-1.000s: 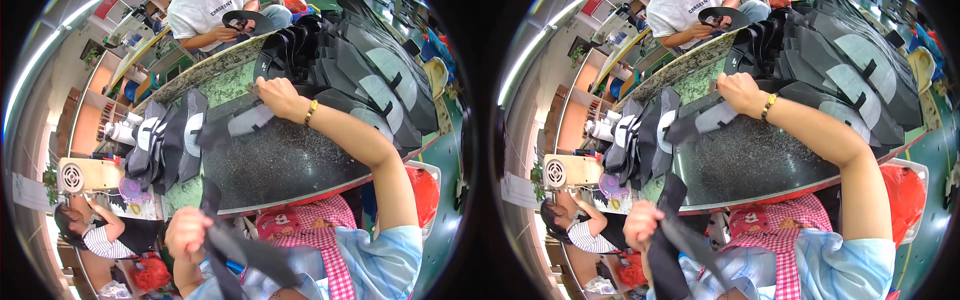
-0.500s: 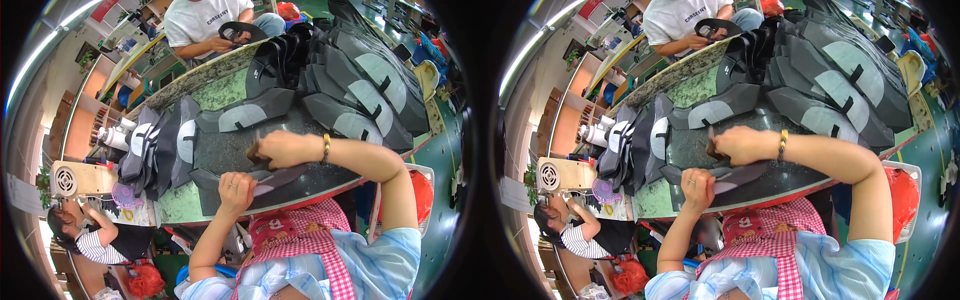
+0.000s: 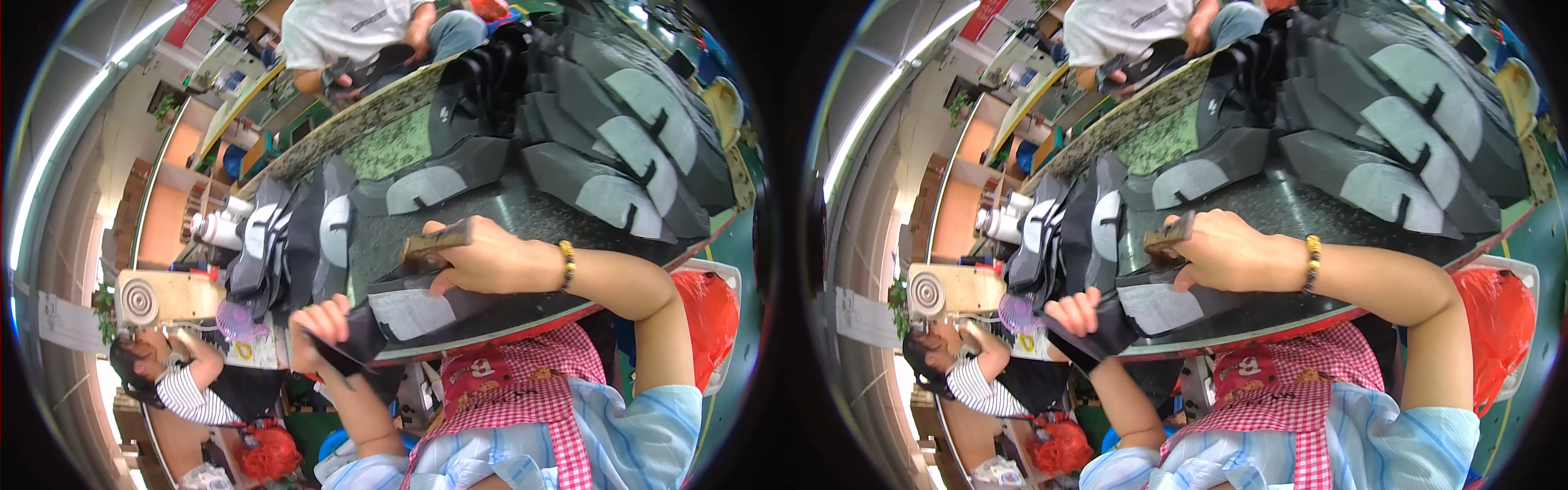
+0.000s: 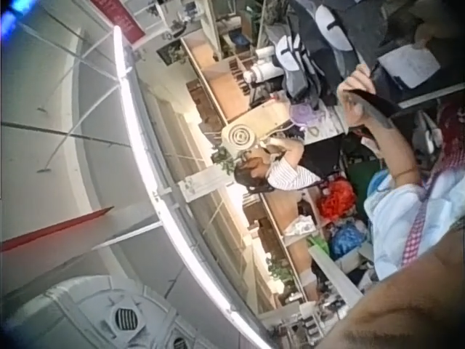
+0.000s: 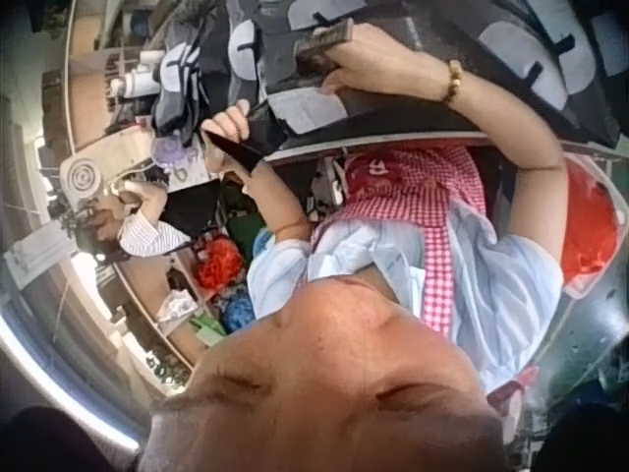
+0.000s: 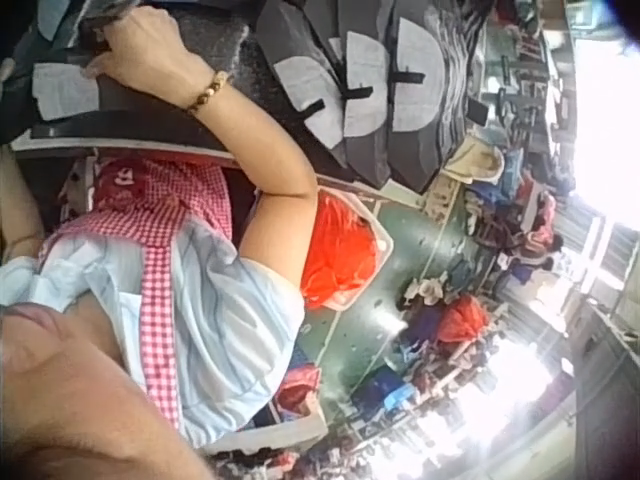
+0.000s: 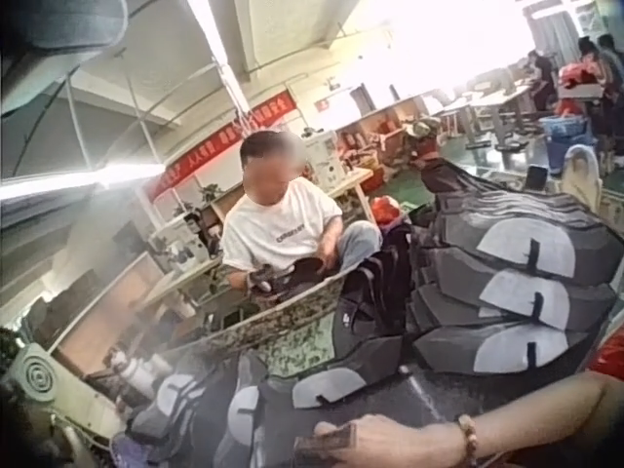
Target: Hammering the seams and folded edges of shoe upper components on a factory workbench.
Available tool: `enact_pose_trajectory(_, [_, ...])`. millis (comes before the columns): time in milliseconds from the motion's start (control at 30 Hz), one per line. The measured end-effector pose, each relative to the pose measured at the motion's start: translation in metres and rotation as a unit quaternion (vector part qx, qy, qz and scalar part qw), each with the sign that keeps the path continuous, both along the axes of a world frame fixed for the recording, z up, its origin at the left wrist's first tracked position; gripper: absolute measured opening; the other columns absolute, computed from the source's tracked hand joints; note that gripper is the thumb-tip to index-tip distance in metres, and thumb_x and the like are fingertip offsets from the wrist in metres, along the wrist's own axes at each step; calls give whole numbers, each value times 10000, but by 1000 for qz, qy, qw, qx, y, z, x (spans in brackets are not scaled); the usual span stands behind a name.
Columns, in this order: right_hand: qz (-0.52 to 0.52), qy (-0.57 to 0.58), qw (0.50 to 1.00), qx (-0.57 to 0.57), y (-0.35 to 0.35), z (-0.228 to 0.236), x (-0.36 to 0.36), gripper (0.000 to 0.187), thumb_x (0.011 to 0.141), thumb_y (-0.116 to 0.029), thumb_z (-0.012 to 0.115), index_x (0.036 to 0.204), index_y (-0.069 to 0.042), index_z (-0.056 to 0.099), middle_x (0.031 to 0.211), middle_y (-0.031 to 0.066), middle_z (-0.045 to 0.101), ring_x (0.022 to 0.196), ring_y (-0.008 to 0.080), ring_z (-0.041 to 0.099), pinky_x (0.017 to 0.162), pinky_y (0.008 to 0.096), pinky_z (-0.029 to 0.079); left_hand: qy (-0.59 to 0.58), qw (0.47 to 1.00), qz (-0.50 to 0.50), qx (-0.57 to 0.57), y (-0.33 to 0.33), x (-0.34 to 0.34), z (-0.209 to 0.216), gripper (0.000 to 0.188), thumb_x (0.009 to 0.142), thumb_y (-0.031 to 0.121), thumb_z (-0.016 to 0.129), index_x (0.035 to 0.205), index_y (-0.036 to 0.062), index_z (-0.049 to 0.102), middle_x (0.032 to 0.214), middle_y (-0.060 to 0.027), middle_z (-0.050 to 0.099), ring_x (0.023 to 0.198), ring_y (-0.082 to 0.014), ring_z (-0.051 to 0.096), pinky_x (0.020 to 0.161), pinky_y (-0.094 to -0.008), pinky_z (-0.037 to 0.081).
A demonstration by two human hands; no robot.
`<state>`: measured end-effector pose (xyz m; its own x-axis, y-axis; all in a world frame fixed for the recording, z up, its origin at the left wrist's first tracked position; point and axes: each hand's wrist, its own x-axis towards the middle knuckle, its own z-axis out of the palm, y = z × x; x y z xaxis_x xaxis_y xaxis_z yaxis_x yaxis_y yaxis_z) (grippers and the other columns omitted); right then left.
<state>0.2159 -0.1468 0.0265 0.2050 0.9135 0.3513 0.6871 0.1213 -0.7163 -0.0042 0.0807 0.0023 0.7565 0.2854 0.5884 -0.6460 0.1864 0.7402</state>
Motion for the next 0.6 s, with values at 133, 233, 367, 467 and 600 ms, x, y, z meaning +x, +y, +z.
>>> enact_pose_trajectory(133, [-3,75,997,-7,-14,14,1,447,677,-170,823,1072,-49,651,911,120,605,837,321,647,720,392,520,-347,909,-159,-166,55,-29,18,283,950,63,387,695,146,476,600,19,516,521,-99,502,756,-307,395])
enact_pose_trajectory(233, [-18,86,994,-69,-13,14,9,483,663,-132,833,1066,-47,581,880,119,632,818,334,639,696,399,499,-161,978,-113,-70,72,-79,32,269,945,65,448,684,122,483,604,-7,543,530,-123,539,712,-283,408])
enact_pose_trajectory(367, [-36,82,993,-83,3,2,11,447,674,-118,822,1028,-38,560,844,128,640,805,362,629,692,416,490,-172,982,-81,-7,65,-102,71,251,928,40,474,691,119,496,624,-27,572,528,-143,558,718,-298,422])
enact_pose_trajectory(467, [-85,29,995,-33,12,-19,20,421,674,-92,794,1024,-29,569,824,136,644,805,386,630,688,442,495,-195,979,-52,-1,73,-133,98,266,938,80,465,677,131,464,605,-25,539,513,-135,545,609,-243,419])
enact_pose_trajectory(600, [-182,-51,981,-39,23,-29,36,364,691,-105,751,1000,-2,587,884,161,652,823,376,647,697,448,509,13,998,23,62,33,-136,136,179,865,150,551,708,102,478,628,-46,540,535,-140,559,510,-235,429])
